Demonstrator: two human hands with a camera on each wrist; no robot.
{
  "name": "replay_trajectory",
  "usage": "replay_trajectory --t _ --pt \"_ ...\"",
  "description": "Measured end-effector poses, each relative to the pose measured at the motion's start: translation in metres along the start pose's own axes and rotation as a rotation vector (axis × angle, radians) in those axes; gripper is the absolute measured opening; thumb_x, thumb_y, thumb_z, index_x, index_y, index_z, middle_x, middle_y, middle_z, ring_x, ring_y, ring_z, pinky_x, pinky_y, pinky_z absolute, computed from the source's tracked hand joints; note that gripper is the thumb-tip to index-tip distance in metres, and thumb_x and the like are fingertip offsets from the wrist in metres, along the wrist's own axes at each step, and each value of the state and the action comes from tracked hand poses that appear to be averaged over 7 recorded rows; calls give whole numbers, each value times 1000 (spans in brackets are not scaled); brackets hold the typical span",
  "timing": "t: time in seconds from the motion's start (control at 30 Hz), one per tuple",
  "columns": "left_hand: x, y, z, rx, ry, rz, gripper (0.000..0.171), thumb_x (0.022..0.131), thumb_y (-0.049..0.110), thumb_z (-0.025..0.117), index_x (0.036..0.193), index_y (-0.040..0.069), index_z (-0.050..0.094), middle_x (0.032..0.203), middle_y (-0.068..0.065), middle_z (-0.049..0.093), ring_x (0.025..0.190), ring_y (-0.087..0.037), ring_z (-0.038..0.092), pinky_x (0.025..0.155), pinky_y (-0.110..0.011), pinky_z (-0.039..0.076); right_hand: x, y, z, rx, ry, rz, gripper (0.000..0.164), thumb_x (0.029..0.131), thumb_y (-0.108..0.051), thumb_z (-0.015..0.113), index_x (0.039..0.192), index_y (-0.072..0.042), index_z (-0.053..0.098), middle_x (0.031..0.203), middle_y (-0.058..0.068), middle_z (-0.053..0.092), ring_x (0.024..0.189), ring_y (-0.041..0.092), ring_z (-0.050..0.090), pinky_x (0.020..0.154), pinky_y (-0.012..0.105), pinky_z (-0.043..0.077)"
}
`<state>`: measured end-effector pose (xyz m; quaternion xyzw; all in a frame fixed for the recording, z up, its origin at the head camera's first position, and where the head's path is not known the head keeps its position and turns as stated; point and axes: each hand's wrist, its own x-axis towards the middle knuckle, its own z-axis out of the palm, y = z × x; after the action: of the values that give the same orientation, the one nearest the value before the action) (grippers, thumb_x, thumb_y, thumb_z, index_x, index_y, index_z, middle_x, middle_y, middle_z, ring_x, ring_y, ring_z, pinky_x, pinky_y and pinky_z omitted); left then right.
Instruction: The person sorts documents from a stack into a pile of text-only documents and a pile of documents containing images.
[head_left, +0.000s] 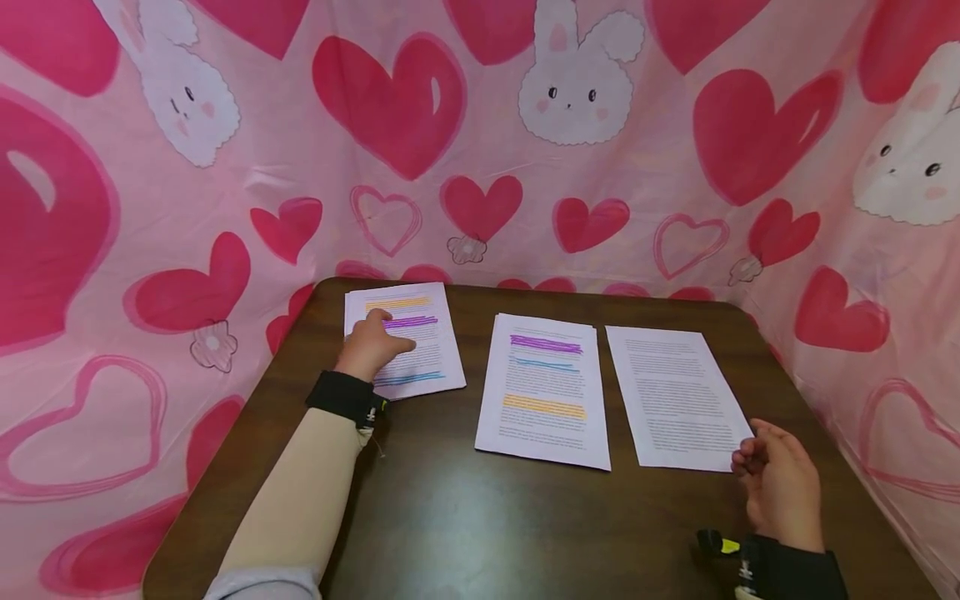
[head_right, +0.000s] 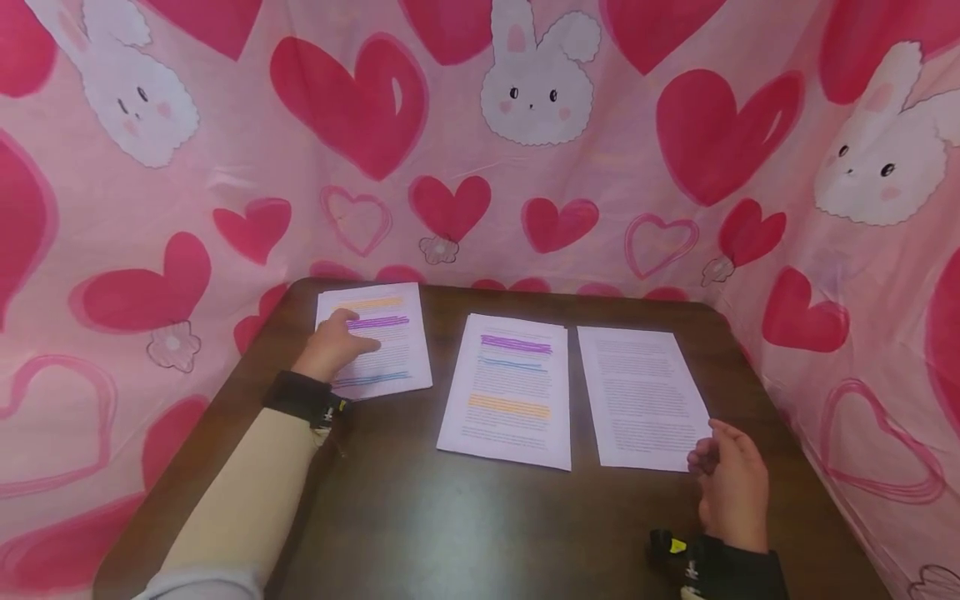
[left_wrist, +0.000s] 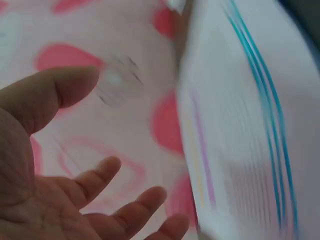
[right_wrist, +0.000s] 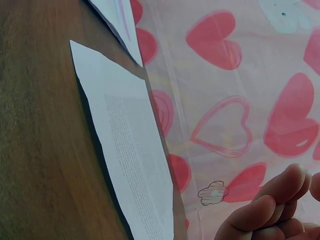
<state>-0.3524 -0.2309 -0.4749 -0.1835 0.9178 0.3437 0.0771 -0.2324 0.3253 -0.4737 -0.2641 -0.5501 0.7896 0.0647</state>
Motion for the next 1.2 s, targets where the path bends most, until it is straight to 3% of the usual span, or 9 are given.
replay_trajectory --t 0.13,0.23,0.37,0.67,0.93,1.07,1.2 --pt "15 -26 -9 132 43 -118 82 69 44 77 133 9 39 122 -23 49 109 -47 42 88 -71 34 0 -2 0 3 -10 1 35 92 -36 60 120 -17 52 77 0 57 67 17 53 63 27 50" --pt "22 -41 -13 157 29 -181 84 69 43 78 134 6 37 122 -23 50 106 -45 44 88 -70 37 -1 -3 -1 4 -7 3 34 91 -36 60 118 -17 53 76 0 57 66 17 53 62 27 49" --pt "25 -48 -12 174 36 -214 90 69 43 79 137 4 35 124 -23 49 105 -45 44 88 -68 39 -1 -6 -1 -8 -12 7 41 90 -39 62 122 -16 52 78 1 58 68 17 53 64 27 50" --pt "33 -52 -5 216 -5 -183 95 64 44 81 134 -1 35 118 -26 44 108 -44 41 88 -64 41 0 -7 -2 -42 -39 5 43 91 -40 58 125 -15 50 79 0 58 68 18 54 65 26 51" --pt "41 -55 -5 139 1 -179 101 66 38 82 140 1 24 121 -25 47 105 -42 46 90 -62 42 1 -5 6 -60 -124 31 39 93 -39 57 123 -16 50 79 0 59 69 16 56 67 26 52" --pt "35 -54 -8 124 42 -169 84 77 25 72 139 -3 23 122 -28 48 105 -43 50 93 -60 44 0 -1 13 -96 -189 59 36 94 -39 55 122 -17 49 81 -2 60 71 15 57 69 26 52" --pt "29 -56 -12 155 98 -107 63 83 20 62 132 -6 34 121 -29 52 102 -41 52 93 -57 45 -1 3 19 -131 -216 69 36 96 -38 52 124 -16 46 81 -3 60 73 14 57 69 26 52"
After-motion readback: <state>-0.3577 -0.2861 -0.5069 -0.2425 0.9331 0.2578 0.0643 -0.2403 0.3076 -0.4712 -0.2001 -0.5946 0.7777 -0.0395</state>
